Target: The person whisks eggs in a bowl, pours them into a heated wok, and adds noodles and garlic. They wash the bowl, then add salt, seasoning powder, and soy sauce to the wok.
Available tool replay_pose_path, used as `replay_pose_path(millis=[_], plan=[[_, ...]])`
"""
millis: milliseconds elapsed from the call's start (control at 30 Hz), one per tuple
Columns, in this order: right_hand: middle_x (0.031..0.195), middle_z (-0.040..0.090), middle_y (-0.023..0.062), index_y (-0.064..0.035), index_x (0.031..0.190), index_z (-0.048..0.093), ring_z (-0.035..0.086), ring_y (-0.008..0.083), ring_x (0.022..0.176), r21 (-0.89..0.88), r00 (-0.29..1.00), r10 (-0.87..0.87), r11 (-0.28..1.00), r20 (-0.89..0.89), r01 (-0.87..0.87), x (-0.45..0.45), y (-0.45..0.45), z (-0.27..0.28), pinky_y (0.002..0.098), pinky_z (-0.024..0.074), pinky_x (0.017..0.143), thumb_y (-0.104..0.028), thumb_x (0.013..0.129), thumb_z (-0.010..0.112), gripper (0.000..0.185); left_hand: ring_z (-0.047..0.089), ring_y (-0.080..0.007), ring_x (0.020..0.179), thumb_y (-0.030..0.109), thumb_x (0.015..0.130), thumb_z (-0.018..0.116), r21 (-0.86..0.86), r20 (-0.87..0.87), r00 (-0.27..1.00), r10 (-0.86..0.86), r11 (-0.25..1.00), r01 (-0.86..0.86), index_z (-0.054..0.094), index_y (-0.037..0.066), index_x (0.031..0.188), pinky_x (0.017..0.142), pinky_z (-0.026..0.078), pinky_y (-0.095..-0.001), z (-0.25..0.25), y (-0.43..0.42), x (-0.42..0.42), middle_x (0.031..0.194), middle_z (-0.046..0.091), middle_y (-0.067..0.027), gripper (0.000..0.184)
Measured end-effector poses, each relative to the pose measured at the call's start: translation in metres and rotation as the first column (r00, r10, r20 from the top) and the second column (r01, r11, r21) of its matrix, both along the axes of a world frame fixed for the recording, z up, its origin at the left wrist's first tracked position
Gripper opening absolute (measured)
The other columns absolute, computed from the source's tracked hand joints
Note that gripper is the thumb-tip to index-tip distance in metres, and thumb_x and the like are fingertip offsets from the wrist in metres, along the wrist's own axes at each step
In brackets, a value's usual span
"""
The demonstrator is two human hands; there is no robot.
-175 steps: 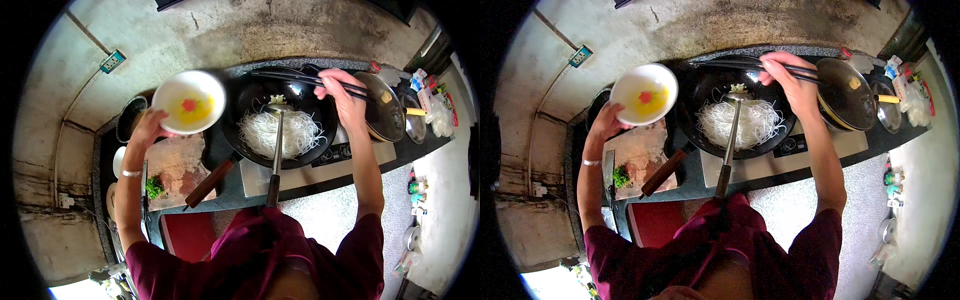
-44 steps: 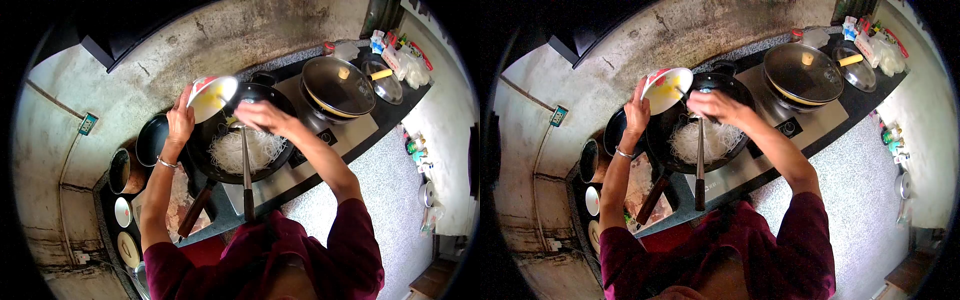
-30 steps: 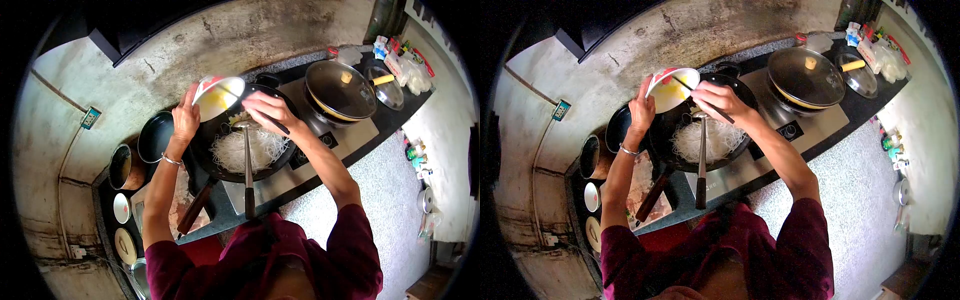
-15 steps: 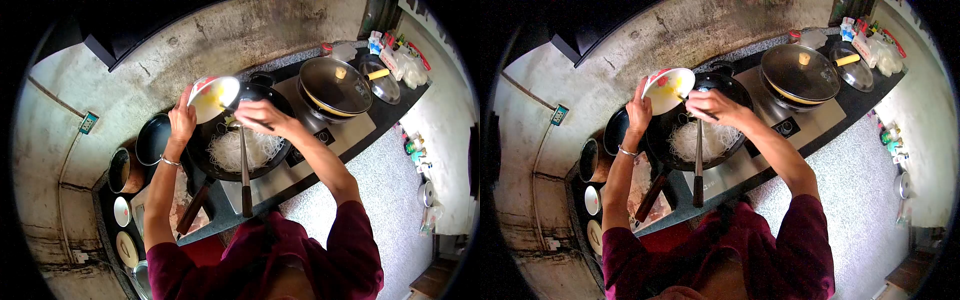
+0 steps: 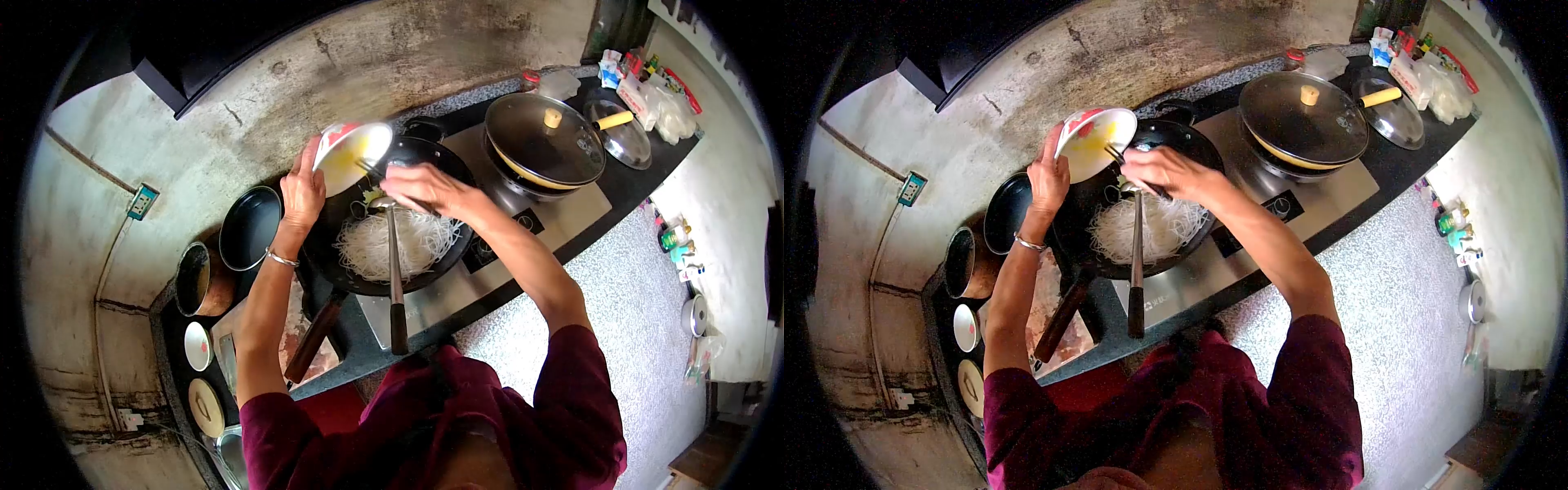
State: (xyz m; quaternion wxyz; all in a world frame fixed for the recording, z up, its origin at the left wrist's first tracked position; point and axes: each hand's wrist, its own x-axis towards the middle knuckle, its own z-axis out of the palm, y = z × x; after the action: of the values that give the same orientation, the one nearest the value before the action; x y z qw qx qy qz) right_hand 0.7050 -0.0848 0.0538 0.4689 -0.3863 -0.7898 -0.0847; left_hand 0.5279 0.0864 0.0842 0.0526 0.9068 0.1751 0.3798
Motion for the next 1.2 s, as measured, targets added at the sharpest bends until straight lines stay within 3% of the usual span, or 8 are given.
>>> replay_pose_path(millis=[200,267,467,567,600,867,1067,1200], plan=[[0.077,0.054,0.0091,0.0036,0.083,0.058,0.057,0.0212,0.063,0.205,0.979,-0.139,0.964,-0.149,0.168,0.001,-0.007,0.017,0.0295,0.0464,0.052,0.001,0.079,0.056,0.005,0.058,-0.0414,0.076,-0.002,0.072,0.047,-0.033,-0.063,0.997,0.033,0.999,-0.035,0.042,0.017,0.127,0.068,0.049,-0.0459,-0.002,0.002,0.003,0.104,0.058,-0.0225,0.058],[0.079,0.054,0.0097,0.0031,0.084,0.057,0.057,0.0212,0.063,-0.185,0.994,-0.078,0.981,-0.082,0.062,0.002,-0.009,0.005,0.0314,0.0456,0.052,0.000,0.078,0.058,0.007,0.058,-0.0418,0.075,-0.001,0.073,0.047,-0.041,-0.033,0.999,-0.002,0.999,0.001,0.042,0.019,0.127,0.066,0.049,-0.0468,-0.007,0.002,0.005,0.102,0.059,-0.0224,0.058],[0.077,0.054,0.0100,0.0025,0.081,0.056,0.056,0.0207,0.060,0.174,0.971,-0.145,0.968,-0.191,0.179,-0.001,-0.016,0.028,0.0313,0.0440,0.050,0.000,0.079,0.058,0.004,0.059,-0.0406,0.066,0.001,0.078,0.046,-0.001,-0.020,1.000,0.023,1.000,-0.023,0.041,0.020,0.129,0.059,0.048,-0.0473,-0.005,0.001,0.008,0.075,0.059,-0.0235,0.055],[0.072,0.050,0.0086,0.0017,0.076,0.053,0.054,0.0201,0.056,-0.268,0.981,-0.042,0.963,-0.190,-0.010,0.004,-0.012,0.007,0.0316,0.0410,0.045,0.000,0.079,0.058,0.006,0.059,-0.0402,0.065,0.002,0.078,0.047,-0.017,0.016,0.999,0.029,0.999,-0.029,0.042,0.021,0.129,0.058,0.048,-0.0465,-0.005,-0.001,0.010,0.071,0.058,-0.0232,0.055],[0.073,0.050,0.0088,0.0020,0.077,0.054,0.055,0.0214,0.058,-0.260,1.000,0.000,0.966,0.018,0.005,0.008,-0.013,0.005,0.0320,0.0427,0.048,-0.001,0.080,0.058,0.006,0.059,-0.0402,0.065,0.002,0.078,0.047,-0.010,0.014,0.999,0.029,1.000,-0.029,0.042,0.021,0.129,0.058,0.048,-0.0465,-0.004,0.002,0.009,0.071,0.058,-0.0232,0.055],[0.084,0.056,0.0124,0.0035,0.085,0.057,0.060,0.0241,0.069,0.209,0.995,-0.027,0.977,-0.097,0.047,0.001,0.000,0.003,0.0331,0.0485,0.057,-0.001,0.077,0.060,0.010,0.058,-0.0375,0.060,0.000,0.078,0.046,-0.029,0.014,0.998,0.058,0.998,-0.058,0.042,0.017,0.130,0.056,0.047,-0.0414,-0.005,0.002,0.006,0.069,0.057,-0.0220,0.054],[0.074,0.050,0.0121,0.0044,0.086,0.055,0.054,0.0253,0.061,-0.071,0.995,0.073,0.994,-0.074,-0.078,0.009,-0.015,0.003,0.0358,0.0437,0.051,0.000,0.077,0.059,0.010,0.059,-0.0361,0.059,0.000,0.078,0.045,-0.076,0.038,0.995,0.093,0.993,-0.090,0.043,0.017,0.129,0.057,0.047,-0.0412,-0.002,0.003,0.001,0.071,0.058,-0.0216,0.054],[0.074,0.050,0.0117,0.0031,0.087,0.056,0.054,0.0236,0.059,0.188,0.991,-0.105,0.975,-0.088,0.120,0.009,-0.019,0.023,0.0336,0.0447,0.050,0.001,0.079,0.057,0.009,0.059,-0.0368,0.061,0.000,0.078,0.046,-0.061,0.041,0.995,0.087,0.995,-0.085,0.043,0.017,0.129,0.058,0.048,-0.0411,-0.002,0.000,0.000,0.073,0.058,-0.0221,0.054]])
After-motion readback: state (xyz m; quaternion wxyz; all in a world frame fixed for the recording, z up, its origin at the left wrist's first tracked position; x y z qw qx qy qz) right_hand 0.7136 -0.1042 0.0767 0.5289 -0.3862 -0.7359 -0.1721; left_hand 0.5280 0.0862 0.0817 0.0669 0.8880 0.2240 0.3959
